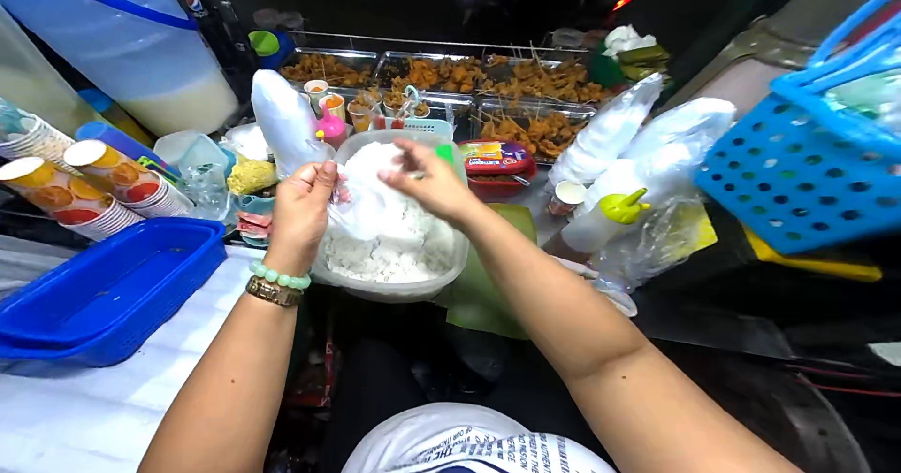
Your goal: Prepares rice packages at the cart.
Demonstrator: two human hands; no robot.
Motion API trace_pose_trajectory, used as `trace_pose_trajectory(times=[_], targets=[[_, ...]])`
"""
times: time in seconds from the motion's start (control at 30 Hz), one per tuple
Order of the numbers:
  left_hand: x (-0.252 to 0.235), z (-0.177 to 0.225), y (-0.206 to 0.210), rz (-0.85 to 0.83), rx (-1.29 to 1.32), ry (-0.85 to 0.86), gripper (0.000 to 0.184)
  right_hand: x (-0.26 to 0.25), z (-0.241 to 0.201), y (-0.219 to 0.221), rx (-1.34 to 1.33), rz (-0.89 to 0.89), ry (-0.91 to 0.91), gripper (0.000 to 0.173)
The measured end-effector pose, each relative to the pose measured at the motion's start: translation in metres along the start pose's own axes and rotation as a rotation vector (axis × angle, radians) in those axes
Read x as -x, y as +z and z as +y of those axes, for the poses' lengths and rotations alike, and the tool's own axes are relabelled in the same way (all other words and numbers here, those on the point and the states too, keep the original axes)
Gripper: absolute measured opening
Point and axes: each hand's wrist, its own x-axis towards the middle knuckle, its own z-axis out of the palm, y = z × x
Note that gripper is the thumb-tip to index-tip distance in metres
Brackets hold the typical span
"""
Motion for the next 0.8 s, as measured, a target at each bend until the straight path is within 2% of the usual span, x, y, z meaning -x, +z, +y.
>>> trace_pose_trajectory(times=[0.03,0.1,0.13,0.17,0.2,0.27,0.33,0.4,0.47,0.5,0.57,0.6,0.67,0.73,0.8], targets=[[0.004,-0.002,0.004,-0.046,-0.011,0.026,0.023,0.008,-0.004,0.007,-0.094,-0.111,0.004,0.063],[0.001,-0.008,0.010,-0.143,-0.040,0.097,0.011,0.014,-0.001,0.013,-0.193,-0.183,0.044,0.029],[-0.003,-0.014,0.013,-0.172,-0.079,0.119,0.016,0.011,0.004,0.011,-0.209,-0.160,0.072,0.018],[-0.006,-0.022,0.015,-0.178,-0.151,0.139,0.028,0.010,0.009,0.005,-0.255,-0.114,0.106,0.016],[-0.007,-0.029,0.019,-0.156,-0.235,0.157,0.031,0.011,0.013,0.001,-0.350,-0.063,0.135,0.017],[-0.005,-0.036,0.027,-0.023,-0.341,0.132,0.024,0.020,0.010,-0.001,-0.603,-0.028,0.168,0.023],[-0.003,-0.034,0.037,0.125,-0.233,0.037,0.019,0.034,0.005,0.006,-0.662,-0.068,0.138,0.023],[-0.003,-0.024,0.045,0.153,0.127,-0.119,0.015,0.041,0.008,0.010,-0.414,-0.015,0.052,0.025],[0.006,-0.007,0.049,0.016,0.472,-0.325,0.016,0.040,0.023,0.008,-0.141,0.182,0.023,0.029],[0.012,-0.003,0.050,-0.077,0.534,-0.363,0.017,0.039,0.030,0.004,-0.101,0.266,0.046,0.029],[0.019,-0.005,0.051,-0.202,0.401,-0.272,0.025,0.039,0.033,-0.003,-0.235,0.325,0.153,0.030],[0.019,-0.011,0.052,-0.185,0.260,-0.188,0.032,0.041,0.029,-0.002,-0.404,0.317,0.207,0.028],[0.013,-0.031,0.048,-0.044,-0.063,-0.035,0.043,0.051,0.014,0.003,-0.800,0.206,0.249,0.024],[0.005,-0.041,0.042,0.073,-0.169,-0.049,0.048,0.060,0.011,0.011,-0.927,0.053,0.090,0.028],[0.003,-0.041,0.041,0.138,-0.111,-0.136,0.045,0.064,0.017,0.013,-0.750,0.007,-0.078,0.031]])
